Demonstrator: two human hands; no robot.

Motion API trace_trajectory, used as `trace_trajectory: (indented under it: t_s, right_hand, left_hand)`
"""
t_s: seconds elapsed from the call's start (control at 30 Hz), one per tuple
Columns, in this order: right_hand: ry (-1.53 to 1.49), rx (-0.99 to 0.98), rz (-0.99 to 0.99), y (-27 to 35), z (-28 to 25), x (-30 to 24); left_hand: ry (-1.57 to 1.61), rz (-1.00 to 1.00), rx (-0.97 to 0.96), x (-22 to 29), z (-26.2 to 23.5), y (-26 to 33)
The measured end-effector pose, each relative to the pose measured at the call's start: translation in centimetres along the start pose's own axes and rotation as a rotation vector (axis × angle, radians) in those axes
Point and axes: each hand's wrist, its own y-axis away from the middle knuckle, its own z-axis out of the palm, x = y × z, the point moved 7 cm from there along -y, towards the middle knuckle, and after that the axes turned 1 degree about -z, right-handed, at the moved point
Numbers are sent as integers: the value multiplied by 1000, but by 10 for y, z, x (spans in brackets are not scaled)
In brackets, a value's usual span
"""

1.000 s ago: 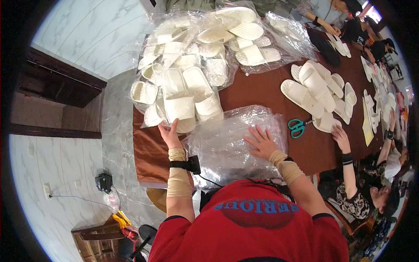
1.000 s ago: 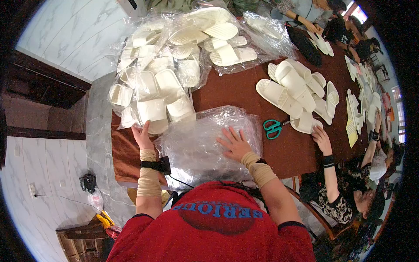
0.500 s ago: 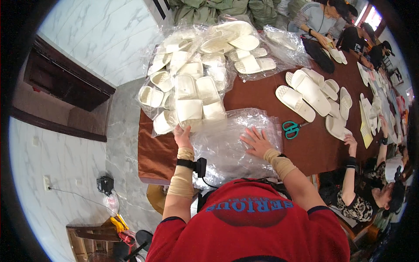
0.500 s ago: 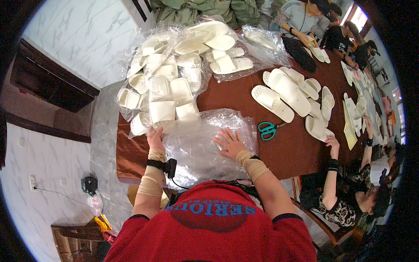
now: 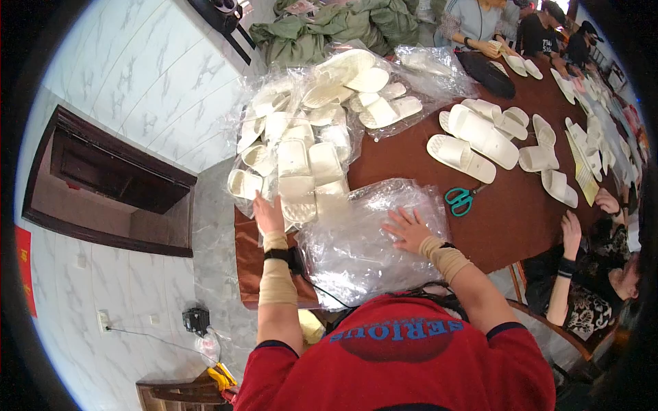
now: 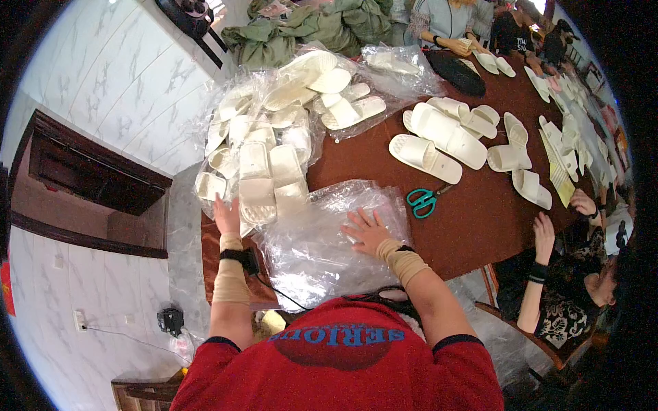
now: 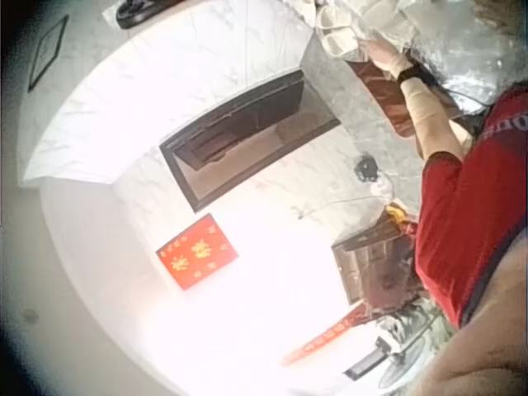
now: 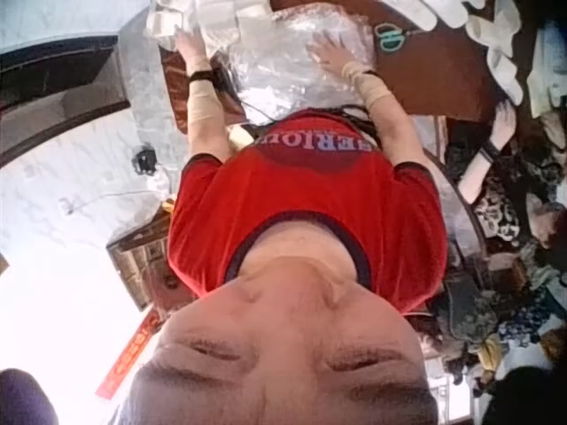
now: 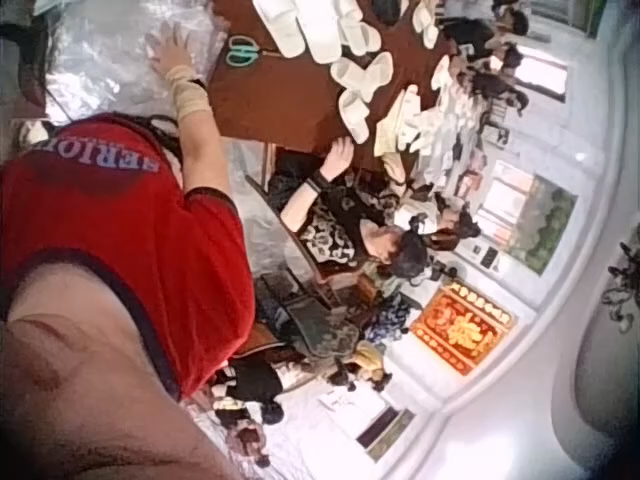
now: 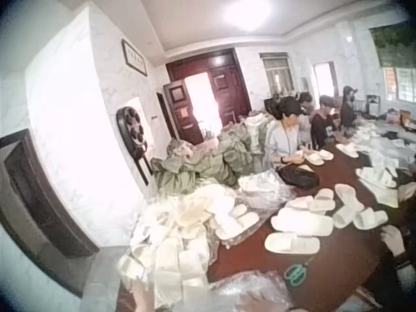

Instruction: The recorder gathers white slide sandals from a pile, places them into clear plastic bags, and organizes the bags.

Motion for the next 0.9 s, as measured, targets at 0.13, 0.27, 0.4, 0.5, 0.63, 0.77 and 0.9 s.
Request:
trace_trajectory:
  t_s: [0.13,0.27,0.4,0.5,0.63,0.77,0.9]
  right_hand:
    - [33,39,46,10,6,12]
    - [-33,-38,45,8,13,3]
    - [-32,-19,-74,-14,-8,-32]
    - [6,68,2,0,5,14]
    - [16,37,17,0,10,17]
    - [24,56,11,4,6,19]
    - [20,-22,58,9,9,23]
  left_hand:
    - [49,-400,-553,5,71,-14]
    - [-63,-342,-690,-12,101,-16]
    - [796,99,-61,-64,28,-59]
    - [740,-35,-186,51,17,-73]
    - [959,52,-152,104,-97,-92]
    - [910,114,-217,140,-186,-87]
    - [883,44,-686,168,-153,-59]
